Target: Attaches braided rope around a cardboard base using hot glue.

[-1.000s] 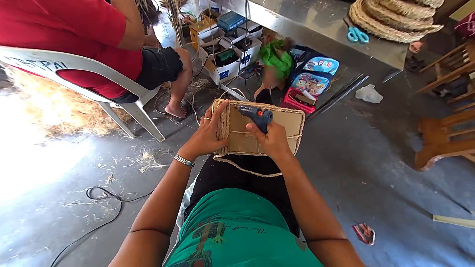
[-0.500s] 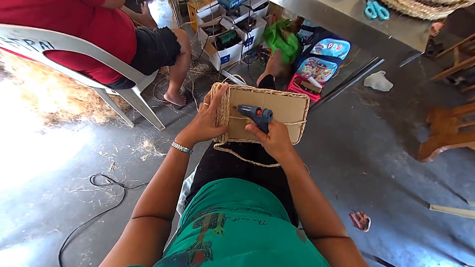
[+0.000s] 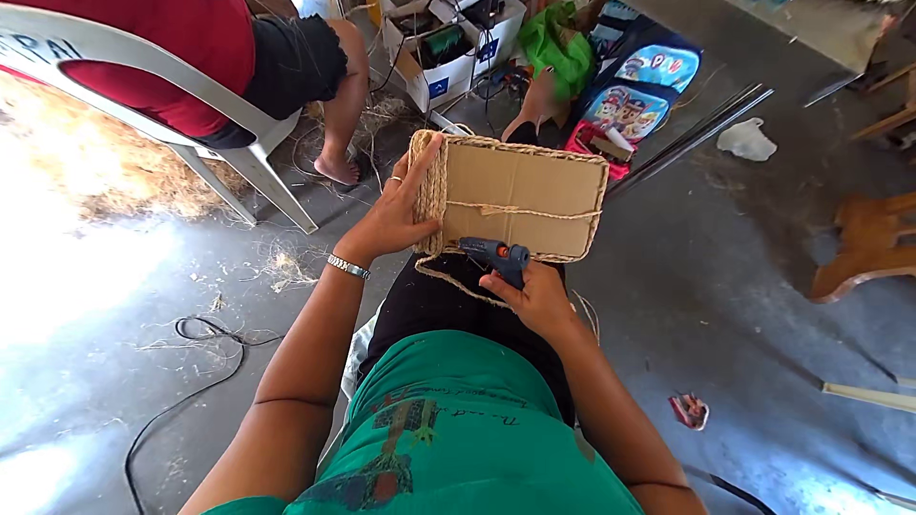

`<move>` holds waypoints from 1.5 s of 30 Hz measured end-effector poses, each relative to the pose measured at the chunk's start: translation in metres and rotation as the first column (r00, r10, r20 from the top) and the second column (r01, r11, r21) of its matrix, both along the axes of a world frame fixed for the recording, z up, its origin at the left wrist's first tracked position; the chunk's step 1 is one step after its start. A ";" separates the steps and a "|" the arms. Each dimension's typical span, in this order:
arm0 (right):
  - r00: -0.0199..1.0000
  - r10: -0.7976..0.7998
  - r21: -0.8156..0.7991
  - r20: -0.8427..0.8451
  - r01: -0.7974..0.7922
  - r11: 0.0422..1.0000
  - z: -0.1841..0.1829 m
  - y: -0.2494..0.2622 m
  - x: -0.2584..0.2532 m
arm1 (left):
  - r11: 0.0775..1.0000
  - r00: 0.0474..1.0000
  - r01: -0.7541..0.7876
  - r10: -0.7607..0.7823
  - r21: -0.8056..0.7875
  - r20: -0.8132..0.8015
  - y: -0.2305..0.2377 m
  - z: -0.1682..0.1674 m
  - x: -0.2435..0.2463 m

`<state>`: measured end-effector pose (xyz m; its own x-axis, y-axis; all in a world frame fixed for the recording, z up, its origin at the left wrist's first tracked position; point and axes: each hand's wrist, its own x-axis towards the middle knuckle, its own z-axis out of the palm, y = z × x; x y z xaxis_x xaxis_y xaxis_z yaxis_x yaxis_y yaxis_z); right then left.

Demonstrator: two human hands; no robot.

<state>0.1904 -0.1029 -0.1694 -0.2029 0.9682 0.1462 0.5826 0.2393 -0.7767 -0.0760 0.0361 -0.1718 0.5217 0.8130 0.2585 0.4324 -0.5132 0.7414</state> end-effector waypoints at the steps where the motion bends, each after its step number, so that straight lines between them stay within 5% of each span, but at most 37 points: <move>1: 1.000 -0.002 0.007 0.014 0.002 1.000 0.000 -0.001 -0.001 | 1.000 1.000 0.001 -0.001 0.003 -0.002 0.000 0.000 0.000; 38: 0.988 -0.034 0.051 0.150 0.026 0.998 0.006 -0.006 -0.002 | 0.999 1.000 -0.013 0.013 -0.035 -0.001 0.002 0.000 0.000; 41: 0.996 -0.066 0.088 0.060 0.061 0.994 0.002 -0.009 -0.003 | 1.000 1.000 -0.004 0.004 -0.021 0.025 0.001 -0.001 0.001; 45: 0.948 0.032 0.076 -0.316 -0.008 0.997 -0.020 -0.009 -0.012 | 1.000 0.997 -0.008 0.009 -0.014 0.074 0.005 -0.006 0.000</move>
